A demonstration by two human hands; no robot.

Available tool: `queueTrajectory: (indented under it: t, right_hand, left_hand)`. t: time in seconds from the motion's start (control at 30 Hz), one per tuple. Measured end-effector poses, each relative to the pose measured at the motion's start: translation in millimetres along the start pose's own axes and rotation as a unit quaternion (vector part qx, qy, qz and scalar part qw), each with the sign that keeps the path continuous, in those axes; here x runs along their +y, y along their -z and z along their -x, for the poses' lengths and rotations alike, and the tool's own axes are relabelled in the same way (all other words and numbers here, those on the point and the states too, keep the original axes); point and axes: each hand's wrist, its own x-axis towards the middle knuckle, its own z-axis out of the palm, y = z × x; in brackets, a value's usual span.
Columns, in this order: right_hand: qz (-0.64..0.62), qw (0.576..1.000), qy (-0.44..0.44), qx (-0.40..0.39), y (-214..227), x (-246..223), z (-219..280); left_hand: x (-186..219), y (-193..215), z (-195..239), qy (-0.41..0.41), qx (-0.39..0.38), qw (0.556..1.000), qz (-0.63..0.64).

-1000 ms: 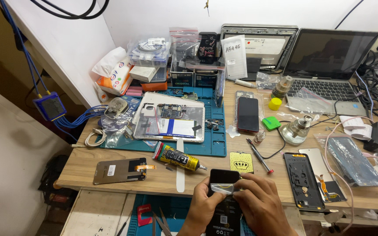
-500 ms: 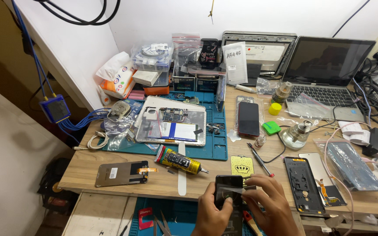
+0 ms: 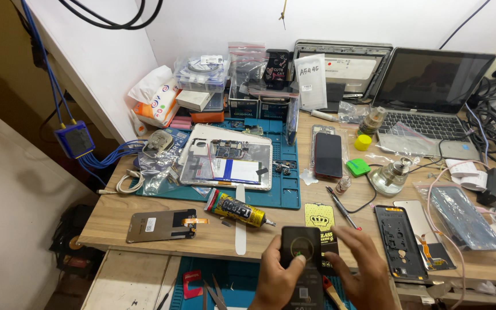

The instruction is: The person holds a smartphone and applies a screen protector. They peel off the backing film, align the protector on the screen, and smooth it down with their fingers to remove air bubbles.

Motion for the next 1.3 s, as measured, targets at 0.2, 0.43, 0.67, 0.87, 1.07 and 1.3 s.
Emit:
queueTrajectory:
  t: [0.2, 0.43, 0.67, 0.87, 1.07, 1.3]
  right_hand:
    - [-0.621, 0.756, -0.205, -0.015, -12, 9, 19]
    - [-0.584, 0.744, -0.322, 0.024, -59, -9, 31]
    - [-0.454, 0.75, -0.448, 0.171, -41, -11, -2]
    - [-0.424, 0.771, -0.448, 0.161, -22, 39, 19]
    - [-0.398, 0.814, -0.402, 0.134, -20, 43, 34]
    - [-0.319, 0.804, -0.449, 0.224, -17, 30, 28]
  left_hand:
    - [2, 0, -16, -0.054, 0.144, 0.931, 0.33]
    - [6, -24, -14, -0.095, 0.256, 0.878, 0.393]
    - [-14, -12, -21, -0.075, 0.252, 0.897, 0.355]
    - [-23, 41, -36, 0.065, -0.076, 0.983, 0.154]
    - [-3, 3, -36, 0.09, -0.196, 0.972, -0.09]
    - [-44, 3, -60, 0.086, -0.227, 0.969, -0.04]
